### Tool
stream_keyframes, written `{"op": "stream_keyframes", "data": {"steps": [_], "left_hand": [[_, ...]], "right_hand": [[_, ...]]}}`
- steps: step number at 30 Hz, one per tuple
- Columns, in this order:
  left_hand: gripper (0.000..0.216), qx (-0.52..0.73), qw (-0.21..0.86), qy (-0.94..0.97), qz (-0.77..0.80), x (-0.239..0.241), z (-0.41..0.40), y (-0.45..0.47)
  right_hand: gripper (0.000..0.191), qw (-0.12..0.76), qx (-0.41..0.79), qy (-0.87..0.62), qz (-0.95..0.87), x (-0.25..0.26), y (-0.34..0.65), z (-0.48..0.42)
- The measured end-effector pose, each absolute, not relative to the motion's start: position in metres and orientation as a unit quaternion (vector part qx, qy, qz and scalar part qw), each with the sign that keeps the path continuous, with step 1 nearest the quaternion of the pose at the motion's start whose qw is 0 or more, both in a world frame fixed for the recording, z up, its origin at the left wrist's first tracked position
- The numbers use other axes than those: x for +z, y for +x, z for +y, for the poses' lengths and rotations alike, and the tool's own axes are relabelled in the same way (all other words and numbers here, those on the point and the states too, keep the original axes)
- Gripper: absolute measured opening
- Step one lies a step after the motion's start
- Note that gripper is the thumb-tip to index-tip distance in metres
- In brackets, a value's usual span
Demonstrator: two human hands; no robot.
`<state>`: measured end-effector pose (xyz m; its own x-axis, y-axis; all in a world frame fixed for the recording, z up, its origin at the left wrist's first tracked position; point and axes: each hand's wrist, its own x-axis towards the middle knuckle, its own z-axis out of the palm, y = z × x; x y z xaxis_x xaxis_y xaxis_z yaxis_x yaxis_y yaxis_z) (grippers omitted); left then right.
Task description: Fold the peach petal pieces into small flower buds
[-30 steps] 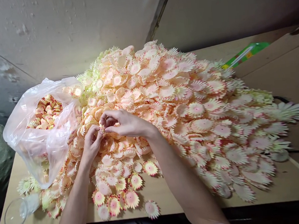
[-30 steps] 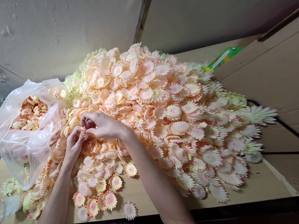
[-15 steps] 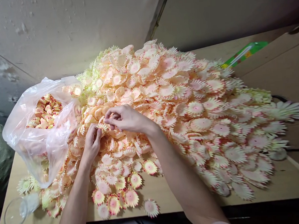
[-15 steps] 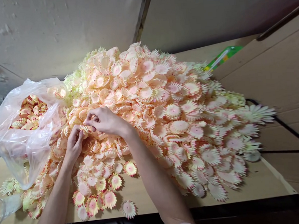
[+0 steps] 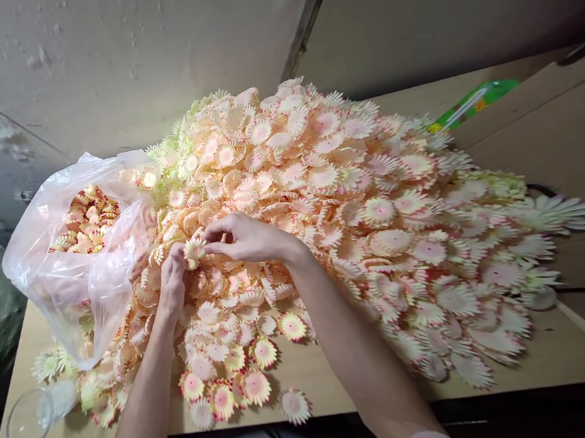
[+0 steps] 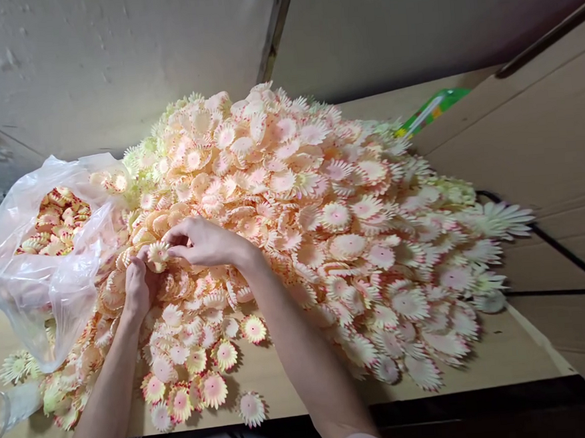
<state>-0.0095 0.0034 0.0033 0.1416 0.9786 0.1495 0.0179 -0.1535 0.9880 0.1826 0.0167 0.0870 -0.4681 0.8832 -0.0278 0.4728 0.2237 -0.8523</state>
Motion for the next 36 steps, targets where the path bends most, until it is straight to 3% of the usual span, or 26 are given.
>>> {"op": "stream_keyframes", "data": {"steps": [6, 12, 36], "left_hand": [[0.037, 0.516, 0.41, 0.61, 0.44, 0.01, 0.004, -0.007], [0.033, 0.496, 0.43, 0.618, 0.434, 0.012, 0.003, -0.008], [0.053, 0.441, 0.459, 0.66, 0.398, 0.007, 0.001, -0.008]], "right_hand": [[0.018, 0.198, 0.444, -0.438, -0.756, 0.091, 0.182, 0.016], [0.015, 0.215, 0.459, -0.424, -0.75, 0.086, 0.185, 0.017], [0.018, 0.31, 0.445, -0.402, -0.738, 0.083, 0.178, 0.017]]}}
